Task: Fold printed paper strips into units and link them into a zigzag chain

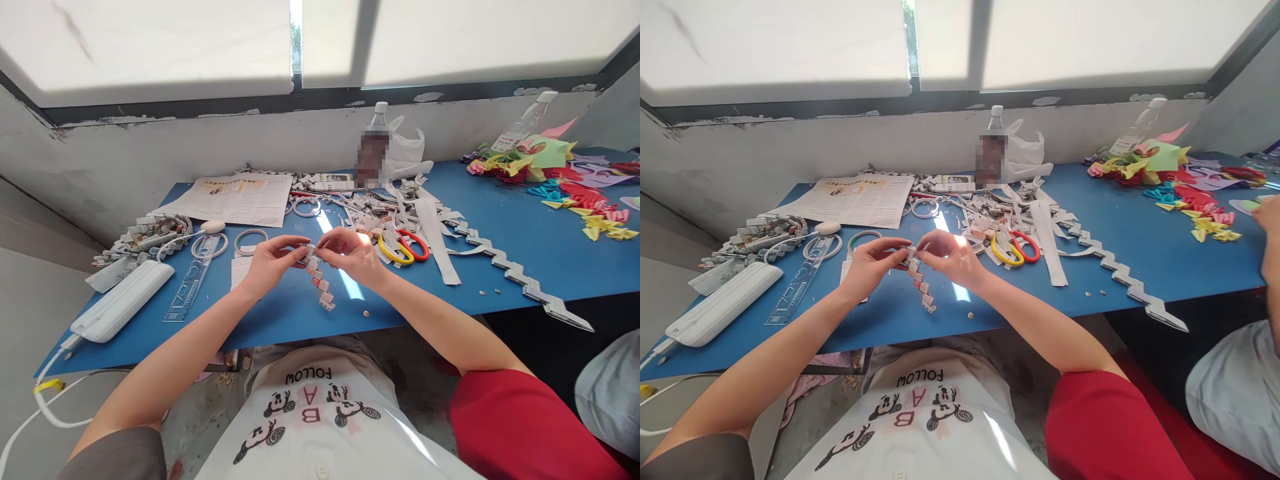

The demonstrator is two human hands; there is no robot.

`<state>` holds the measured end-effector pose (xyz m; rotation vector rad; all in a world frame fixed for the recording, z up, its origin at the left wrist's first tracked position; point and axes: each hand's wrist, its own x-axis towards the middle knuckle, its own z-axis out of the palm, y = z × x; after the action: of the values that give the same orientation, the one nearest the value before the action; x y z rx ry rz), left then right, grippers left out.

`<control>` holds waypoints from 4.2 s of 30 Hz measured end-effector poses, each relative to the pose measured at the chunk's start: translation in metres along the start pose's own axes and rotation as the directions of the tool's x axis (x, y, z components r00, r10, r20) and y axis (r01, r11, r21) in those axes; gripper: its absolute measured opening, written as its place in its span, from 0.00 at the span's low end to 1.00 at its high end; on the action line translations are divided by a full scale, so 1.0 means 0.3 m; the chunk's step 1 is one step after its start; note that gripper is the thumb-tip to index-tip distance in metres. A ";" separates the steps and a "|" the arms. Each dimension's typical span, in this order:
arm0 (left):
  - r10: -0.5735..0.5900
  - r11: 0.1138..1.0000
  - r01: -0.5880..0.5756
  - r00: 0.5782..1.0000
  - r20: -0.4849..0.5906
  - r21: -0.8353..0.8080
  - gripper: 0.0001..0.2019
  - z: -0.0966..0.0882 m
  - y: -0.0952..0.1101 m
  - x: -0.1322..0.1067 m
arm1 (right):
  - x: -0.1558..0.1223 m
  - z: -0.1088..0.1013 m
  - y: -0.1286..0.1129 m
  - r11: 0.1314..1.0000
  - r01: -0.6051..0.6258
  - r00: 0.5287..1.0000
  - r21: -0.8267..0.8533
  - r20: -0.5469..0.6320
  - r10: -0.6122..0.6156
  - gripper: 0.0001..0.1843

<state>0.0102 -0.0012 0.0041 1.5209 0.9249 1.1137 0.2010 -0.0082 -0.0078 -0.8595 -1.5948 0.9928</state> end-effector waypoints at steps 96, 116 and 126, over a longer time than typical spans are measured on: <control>0.214 0.969 -0.203 0.975 -0.065 0.141 0.11 0.031 0.012 -0.030 | -0.030 0.034 0.016 0.744 0.402 0.884 -0.533 0.015 -0.467 0.03; -0.207 0.947 0.219 0.976 0.073 -0.233 0.11 -0.008 0.004 0.011 | 0.002 -0.002 0.013 0.992 0.026 0.982 0.120 0.184 -0.048 0.12; -0.226 0.931 0.239 0.971 0.080 -0.276 0.10 -0.002 0.002 0.015 | 0.002 -0.002 0.022 0.952 0.286 0.952 -0.109 0.140 -0.270 0.11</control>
<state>0.0110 0.0030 0.0055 1.1656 0.8481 0.9865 0.2018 -0.0048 -0.0134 -0.6432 -1.8442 0.7602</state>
